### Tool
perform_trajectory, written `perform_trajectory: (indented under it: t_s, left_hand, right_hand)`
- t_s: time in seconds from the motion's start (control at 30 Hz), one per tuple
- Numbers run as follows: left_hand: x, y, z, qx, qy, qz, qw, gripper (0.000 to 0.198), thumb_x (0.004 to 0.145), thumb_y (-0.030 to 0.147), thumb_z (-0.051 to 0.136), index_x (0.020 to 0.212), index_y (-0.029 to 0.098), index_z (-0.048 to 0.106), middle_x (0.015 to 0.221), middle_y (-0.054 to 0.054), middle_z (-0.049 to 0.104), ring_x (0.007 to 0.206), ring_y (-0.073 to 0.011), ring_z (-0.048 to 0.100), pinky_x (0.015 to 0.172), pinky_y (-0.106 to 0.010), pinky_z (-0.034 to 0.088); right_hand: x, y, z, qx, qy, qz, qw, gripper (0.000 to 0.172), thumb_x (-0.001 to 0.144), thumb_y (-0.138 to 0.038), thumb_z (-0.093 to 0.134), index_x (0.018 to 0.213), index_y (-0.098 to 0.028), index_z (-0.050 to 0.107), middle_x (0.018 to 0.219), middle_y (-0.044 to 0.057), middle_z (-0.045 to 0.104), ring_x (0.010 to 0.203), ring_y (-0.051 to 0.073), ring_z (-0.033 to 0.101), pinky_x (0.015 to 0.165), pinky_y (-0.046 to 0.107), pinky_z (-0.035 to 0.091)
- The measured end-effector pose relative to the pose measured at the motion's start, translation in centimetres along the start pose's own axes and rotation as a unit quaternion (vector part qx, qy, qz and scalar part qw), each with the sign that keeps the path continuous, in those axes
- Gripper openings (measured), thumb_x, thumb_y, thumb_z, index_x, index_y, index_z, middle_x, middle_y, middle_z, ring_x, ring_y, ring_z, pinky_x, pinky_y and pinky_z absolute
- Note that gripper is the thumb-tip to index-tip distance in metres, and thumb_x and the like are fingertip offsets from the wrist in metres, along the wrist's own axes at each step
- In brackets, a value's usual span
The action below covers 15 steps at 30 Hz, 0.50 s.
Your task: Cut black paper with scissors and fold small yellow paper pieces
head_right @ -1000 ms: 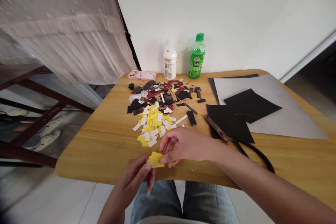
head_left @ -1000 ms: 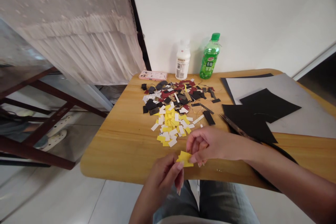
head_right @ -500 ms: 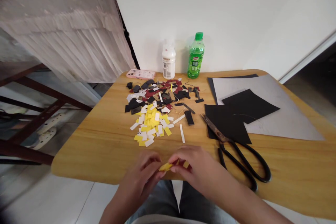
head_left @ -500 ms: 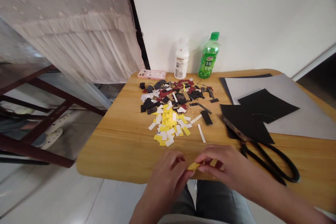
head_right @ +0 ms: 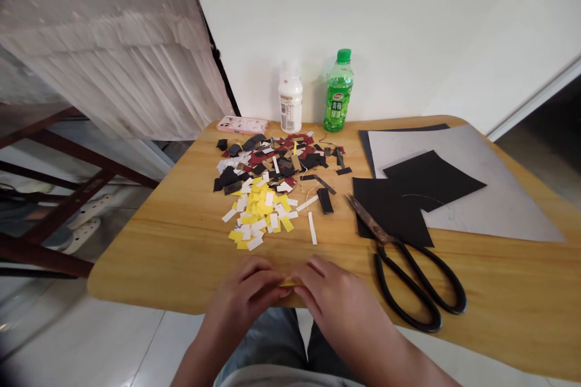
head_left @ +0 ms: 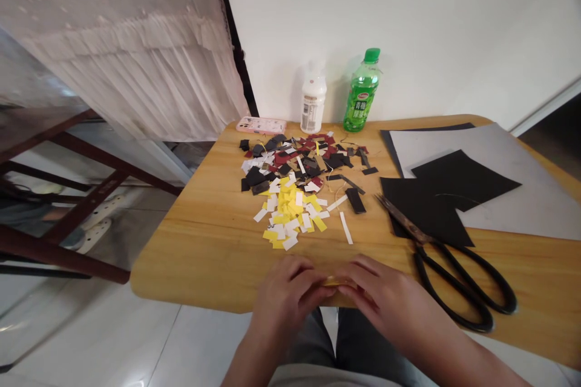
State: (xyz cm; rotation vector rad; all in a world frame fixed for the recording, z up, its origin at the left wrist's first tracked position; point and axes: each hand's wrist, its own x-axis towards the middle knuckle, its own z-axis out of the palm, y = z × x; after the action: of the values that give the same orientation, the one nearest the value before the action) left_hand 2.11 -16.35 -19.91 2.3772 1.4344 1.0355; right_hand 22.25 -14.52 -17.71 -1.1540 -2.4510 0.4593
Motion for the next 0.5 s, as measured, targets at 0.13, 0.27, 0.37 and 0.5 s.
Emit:
perform_trajectory:
  t_s: [0.13, 0.27, 0.37, 0.5]
  left_hand:
    - [0.04, -0.03, -0.01, 0.002, -0.003, 0.011, 1.0, 0.039, 0.099, 0.047, 0.049, 0.086, 0.017, 0.072, 0.078, -0.007, 0.072, 0.069, -0.0222, 0.07, 0.058, -0.034, 0.058]
    - [0.0, 0.07, -0.46, -0.022, -0.015, -0.008, 1.0, 0.04, 0.096, 0.05, 0.053, 0.089, 0.016, 0.071, 0.079, -0.007, 0.073, 0.071, -0.0221, 0.071, 0.059, -0.032, 0.059]
    - [0.04, 0.13, -0.71, -0.035, -0.019, -0.018, 0.999, 0.041, 0.098, 0.049, 0.05, 0.088, 0.016, 0.072, 0.077, -0.007, 0.072, 0.069, -0.0202, 0.07, 0.058, -0.029, 0.058]
    - [0.09, 0.11, -0.67, -0.027, -0.025, -0.008, 0.999, 0.042, 0.101, 0.047, 0.046, 0.086, 0.018, 0.073, 0.075, -0.006, 0.072, 0.067, -0.019, 0.069, 0.057, -0.028, 0.057]
  right_hand:
    - [0.1, 0.13, 0.09, 0.021, -0.012, 0.016, 1.0, 0.015, 0.086, -0.007, 0.064, 0.093, -0.02, 0.066, 0.081, 0.001, 0.071, 0.065, 0.023, 0.073, 0.054, 0.032, 0.056]
    - [0.01, 0.21, 0.17, 0.025, -0.025, 0.025, 0.999, 0.019, 0.085, -0.004, 0.064, 0.096, -0.019, 0.066, 0.082, 0.002, 0.073, 0.069, 0.024, 0.074, 0.057, 0.034, 0.057]
    - [0.15, 0.2, 0.04, 0.033, -0.03, 0.022, 0.999, 0.019, 0.084, -0.003, 0.065, 0.095, -0.018, 0.066, 0.084, 0.003, 0.073, 0.071, 0.024, 0.074, 0.06, 0.035, 0.058]
    - [0.2, 0.05, 0.06, 0.051, -0.027, 0.034, 0.998, 0.019, 0.083, -0.005, 0.068, 0.097, -0.018, 0.067, 0.084, 0.004, 0.075, 0.07, 0.024, 0.075, 0.058, 0.034, 0.058]
